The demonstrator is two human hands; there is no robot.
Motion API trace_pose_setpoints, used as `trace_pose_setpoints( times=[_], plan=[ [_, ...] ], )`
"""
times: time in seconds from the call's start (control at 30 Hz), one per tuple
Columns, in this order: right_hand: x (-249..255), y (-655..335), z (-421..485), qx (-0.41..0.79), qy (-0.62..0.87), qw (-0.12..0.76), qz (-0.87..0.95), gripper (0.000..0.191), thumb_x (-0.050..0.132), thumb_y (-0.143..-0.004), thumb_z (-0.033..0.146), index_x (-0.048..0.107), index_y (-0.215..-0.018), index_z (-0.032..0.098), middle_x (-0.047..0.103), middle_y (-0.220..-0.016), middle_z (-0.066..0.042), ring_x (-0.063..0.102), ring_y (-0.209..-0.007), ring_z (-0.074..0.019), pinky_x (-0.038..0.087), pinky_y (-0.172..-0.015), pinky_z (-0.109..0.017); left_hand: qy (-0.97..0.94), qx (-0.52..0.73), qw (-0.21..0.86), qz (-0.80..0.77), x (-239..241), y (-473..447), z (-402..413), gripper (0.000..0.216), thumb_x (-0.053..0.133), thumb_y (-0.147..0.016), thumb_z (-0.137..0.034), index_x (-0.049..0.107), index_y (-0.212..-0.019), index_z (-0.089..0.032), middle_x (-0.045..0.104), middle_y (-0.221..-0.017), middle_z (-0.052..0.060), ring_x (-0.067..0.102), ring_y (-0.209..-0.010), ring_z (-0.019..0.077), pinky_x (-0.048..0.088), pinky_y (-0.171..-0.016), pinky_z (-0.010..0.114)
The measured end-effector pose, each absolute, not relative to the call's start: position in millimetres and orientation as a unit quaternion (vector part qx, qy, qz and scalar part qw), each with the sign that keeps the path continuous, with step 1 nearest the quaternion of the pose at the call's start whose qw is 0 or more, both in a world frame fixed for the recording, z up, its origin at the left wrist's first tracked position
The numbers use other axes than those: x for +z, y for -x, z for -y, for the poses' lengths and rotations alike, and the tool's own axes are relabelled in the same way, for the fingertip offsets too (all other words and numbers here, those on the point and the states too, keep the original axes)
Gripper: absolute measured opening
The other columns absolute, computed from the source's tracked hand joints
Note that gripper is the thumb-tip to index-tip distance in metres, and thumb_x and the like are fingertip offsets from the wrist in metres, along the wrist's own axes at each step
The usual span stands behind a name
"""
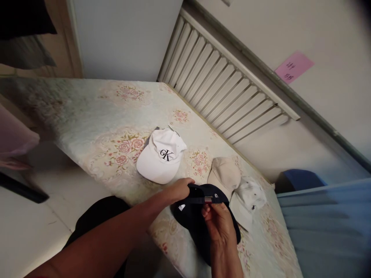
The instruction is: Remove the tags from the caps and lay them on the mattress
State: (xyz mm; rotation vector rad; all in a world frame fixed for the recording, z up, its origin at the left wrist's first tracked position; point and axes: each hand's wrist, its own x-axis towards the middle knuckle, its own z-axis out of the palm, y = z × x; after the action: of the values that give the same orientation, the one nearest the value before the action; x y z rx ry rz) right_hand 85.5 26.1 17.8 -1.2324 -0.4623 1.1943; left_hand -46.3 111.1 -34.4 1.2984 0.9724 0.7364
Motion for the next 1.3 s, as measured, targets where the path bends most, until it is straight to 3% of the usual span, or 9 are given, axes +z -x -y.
trace_pose_setpoints(
  times=[0.13, 0.3, 0.43, 0.87, 1.3],
  plan=[
    [18.4, -86.9, -26.3, 0.517, 0.537, 0.634, 0.204, 0.026, 0.082, -0.048, 0.015, 0.061, -0.062, 0.016, 0.061, -0.054, 0.002, 0.048, -0.044, -0.0065, 0.040, -0.041, -0.018, -0.564, 0.357, 0.616, -0.418, -27.2, 52.6, -115.2, 0.041, 0.055, -0.065, -0.015, 0.064, -0.105, -0.017, 0.066, -0.114, 0.010, 0.060, -0.105, 0.0241, 0.044, -0.090, 0.032],
    [15.6, -87.6, -27.2, 0.520, 0.533, 0.634, 0.209, 0.024, 0.082, -0.049, 0.017, 0.062, -0.062, 0.015, 0.061, -0.054, 0.002, 0.048, -0.044, -0.0066, 0.040, -0.041, -0.018, -0.497, 0.460, 0.642, -0.359, -17.1, 62.4, -118.9, 0.011, 0.054, -0.072, -0.024, 0.057, -0.080, -0.016, 0.064, -0.075, 0.002, 0.059, -0.068, 0.0131, 0.045, -0.064, 0.024],
    [13.5, -87.8, -27.5, 0.521, 0.529, 0.638, 0.203, 0.026, 0.084, -0.048, 0.017, 0.063, -0.063, 0.015, 0.061, -0.055, 0.002, 0.049, -0.044, -0.0065, 0.041, -0.041, -0.018, -0.498, 0.433, 0.710, -0.247, -12.3, 68.3, -118.3, 0.013, 0.056, -0.073, -0.027, 0.053, -0.077, -0.016, 0.063, -0.071, 0.001, 0.054, -0.056, 0.0089, 0.040, -0.051, 0.020],
    [10.4, -89.7, -27.2, 0.514, 0.542, 0.634, 0.202, 0.029, 0.086, -0.046, 0.019, 0.063, -0.063, 0.014, 0.061, -0.053, 0.002, 0.050, -0.044, -0.0070, 0.041, -0.040, -0.017, -0.591, 0.385, 0.655, -0.271, -9.8, 72.5, -109.2, 0.009, 0.058, -0.071, -0.023, 0.059, -0.076, -0.016, 0.055, -0.057, -0.004, 0.053, -0.055, 0.0096, 0.041, -0.053, 0.020],
    [10.8, -82.4, -26.1, 0.497, 0.552, 0.640, 0.196, 0.029, 0.086, -0.046, 0.019, 0.064, -0.064, 0.014, 0.064, -0.056, 0.001, 0.051, -0.043, -0.0065, 0.041, -0.040, -0.017, -0.599, 0.374, 0.666, -0.240, -12.2, 66.9, -100.4, 0.013, 0.059, -0.067, -0.016, 0.059, -0.081, -0.015, 0.061, -0.071, -0.001, 0.056, -0.066, 0.0108, 0.044, -0.065, 0.023]
  ],
)
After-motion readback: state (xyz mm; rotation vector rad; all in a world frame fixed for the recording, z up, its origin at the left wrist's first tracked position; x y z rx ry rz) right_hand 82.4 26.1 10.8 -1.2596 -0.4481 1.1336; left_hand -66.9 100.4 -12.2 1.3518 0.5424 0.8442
